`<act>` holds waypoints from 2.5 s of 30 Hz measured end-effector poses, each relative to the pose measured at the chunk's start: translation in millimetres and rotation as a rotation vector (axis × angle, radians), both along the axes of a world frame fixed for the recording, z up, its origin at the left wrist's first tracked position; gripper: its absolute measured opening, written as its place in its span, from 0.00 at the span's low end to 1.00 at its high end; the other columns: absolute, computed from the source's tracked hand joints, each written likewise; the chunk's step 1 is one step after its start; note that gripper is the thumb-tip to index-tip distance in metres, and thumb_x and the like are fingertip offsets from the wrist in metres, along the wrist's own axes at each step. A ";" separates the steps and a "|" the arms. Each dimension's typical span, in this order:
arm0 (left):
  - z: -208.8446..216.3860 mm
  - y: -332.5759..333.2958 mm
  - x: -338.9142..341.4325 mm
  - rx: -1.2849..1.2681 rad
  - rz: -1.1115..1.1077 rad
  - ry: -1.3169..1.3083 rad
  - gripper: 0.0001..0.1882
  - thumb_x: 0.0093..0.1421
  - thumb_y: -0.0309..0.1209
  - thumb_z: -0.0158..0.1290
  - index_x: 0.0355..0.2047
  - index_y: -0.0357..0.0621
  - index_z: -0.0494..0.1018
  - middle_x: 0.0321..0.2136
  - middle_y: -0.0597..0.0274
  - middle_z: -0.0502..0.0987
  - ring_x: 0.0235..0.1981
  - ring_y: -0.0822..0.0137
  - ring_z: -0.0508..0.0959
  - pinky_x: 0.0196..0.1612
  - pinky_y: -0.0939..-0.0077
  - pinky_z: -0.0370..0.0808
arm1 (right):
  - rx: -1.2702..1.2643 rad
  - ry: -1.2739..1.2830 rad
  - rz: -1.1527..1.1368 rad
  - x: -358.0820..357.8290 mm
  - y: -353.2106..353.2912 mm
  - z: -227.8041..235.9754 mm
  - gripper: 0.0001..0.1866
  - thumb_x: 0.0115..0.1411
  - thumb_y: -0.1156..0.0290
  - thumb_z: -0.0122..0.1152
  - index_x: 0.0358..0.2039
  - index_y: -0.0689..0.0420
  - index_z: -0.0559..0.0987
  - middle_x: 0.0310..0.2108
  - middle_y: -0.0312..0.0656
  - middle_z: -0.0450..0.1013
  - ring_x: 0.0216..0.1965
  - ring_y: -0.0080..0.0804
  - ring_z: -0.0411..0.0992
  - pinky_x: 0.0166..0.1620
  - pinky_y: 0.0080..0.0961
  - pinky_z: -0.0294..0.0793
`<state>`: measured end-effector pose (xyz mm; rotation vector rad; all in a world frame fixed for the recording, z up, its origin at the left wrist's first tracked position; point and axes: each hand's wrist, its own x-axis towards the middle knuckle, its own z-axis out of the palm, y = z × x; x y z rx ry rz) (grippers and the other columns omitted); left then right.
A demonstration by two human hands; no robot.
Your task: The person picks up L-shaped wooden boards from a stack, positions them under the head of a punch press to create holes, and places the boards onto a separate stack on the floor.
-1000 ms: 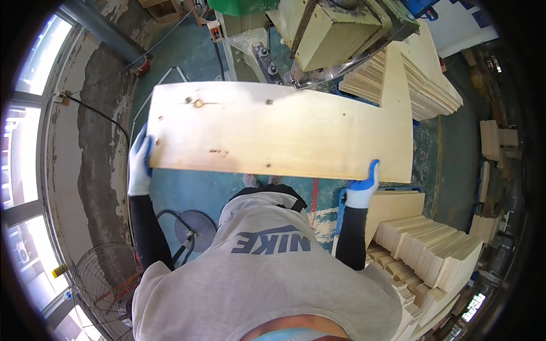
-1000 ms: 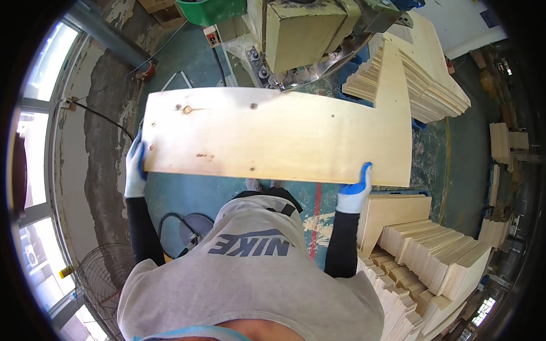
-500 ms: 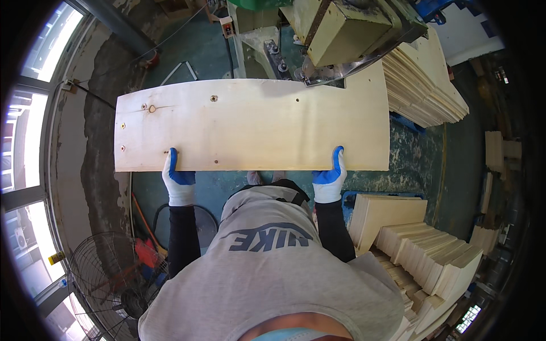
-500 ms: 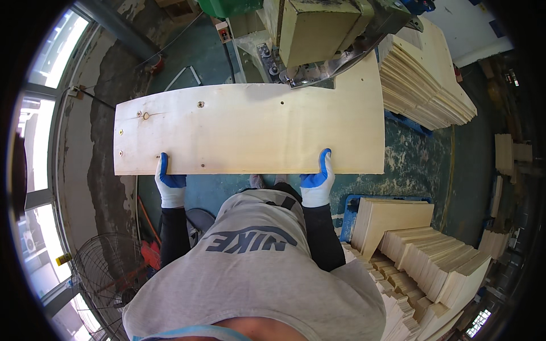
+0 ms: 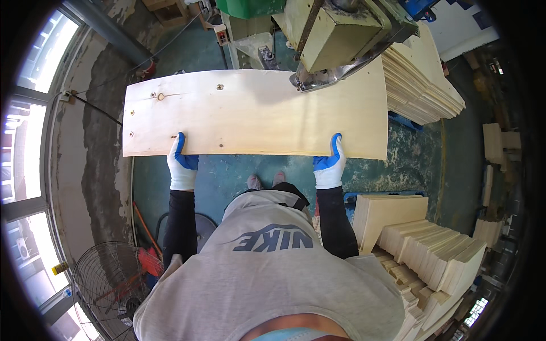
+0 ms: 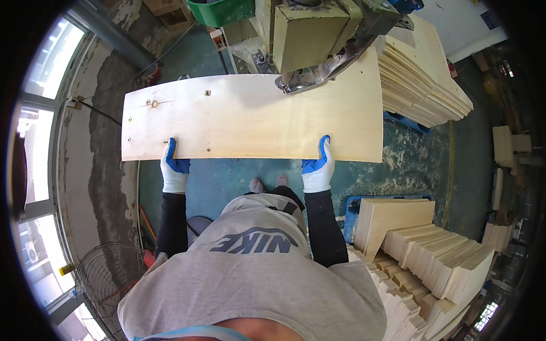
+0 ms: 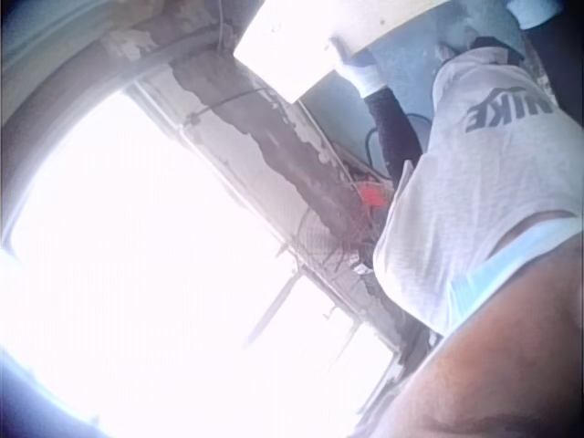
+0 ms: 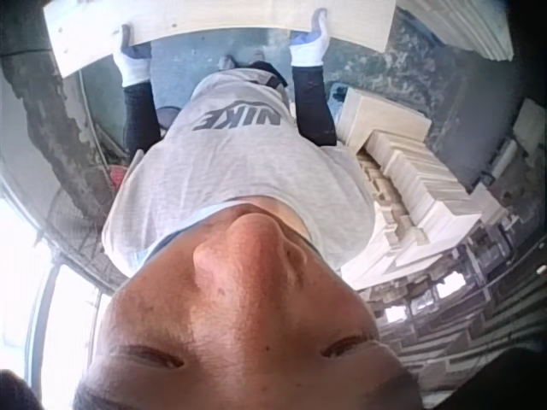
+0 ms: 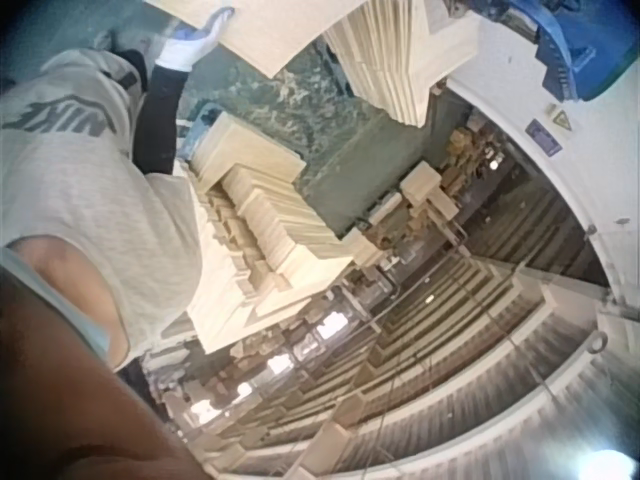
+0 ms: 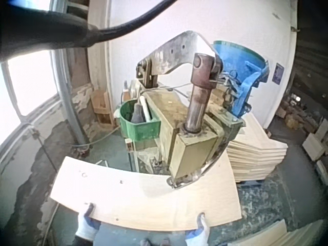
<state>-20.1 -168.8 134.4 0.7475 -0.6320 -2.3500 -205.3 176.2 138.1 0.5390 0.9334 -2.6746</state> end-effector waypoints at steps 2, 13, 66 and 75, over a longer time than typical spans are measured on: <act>0.4 -1.4 0.0 0.008 0.001 -0.020 0.17 0.71 0.31 0.52 0.56 0.38 0.72 0.52 0.56 0.78 0.53 0.61 0.78 0.58 0.65 0.75 | 0.009 -0.005 -0.014 3.1 -3.1 2.0 0.18 0.70 0.62 0.59 0.57 0.53 0.76 0.54 0.33 0.75 0.55 0.29 0.74 0.57 0.36 0.77; -4.8 28.3 -2.6 0.126 -0.201 0.135 0.24 0.72 0.39 0.50 0.62 0.36 0.67 0.58 0.54 0.75 0.59 0.57 0.75 0.63 0.62 0.71 | 0.033 0.034 -0.025 -4.1 -2.4 -4.1 0.18 0.70 0.62 0.58 0.58 0.53 0.75 0.55 0.35 0.75 0.57 0.33 0.73 0.59 0.39 0.76; 17.2 35.8 91.5 -0.227 0.157 -0.042 0.20 0.74 0.38 0.47 0.57 0.33 0.70 0.53 0.53 0.77 0.55 0.61 0.78 0.57 0.64 0.77 | 0.549 0.358 0.400 -13.0 -9.7 13.9 0.12 0.71 0.67 0.57 0.49 0.62 0.76 0.44 0.34 0.75 0.43 0.18 0.70 0.50 0.21 0.71; -0.1 18.9 89.1 -1.350 0.103 -0.708 0.21 0.68 0.24 0.54 0.58 0.26 0.68 0.53 0.50 0.77 0.54 0.65 0.77 0.60 0.68 0.73 | 0.596 0.323 0.404 -12.9 -42.1 15.3 0.12 0.72 0.67 0.56 0.49 0.61 0.74 0.45 0.36 0.75 0.45 0.20 0.70 0.51 0.22 0.70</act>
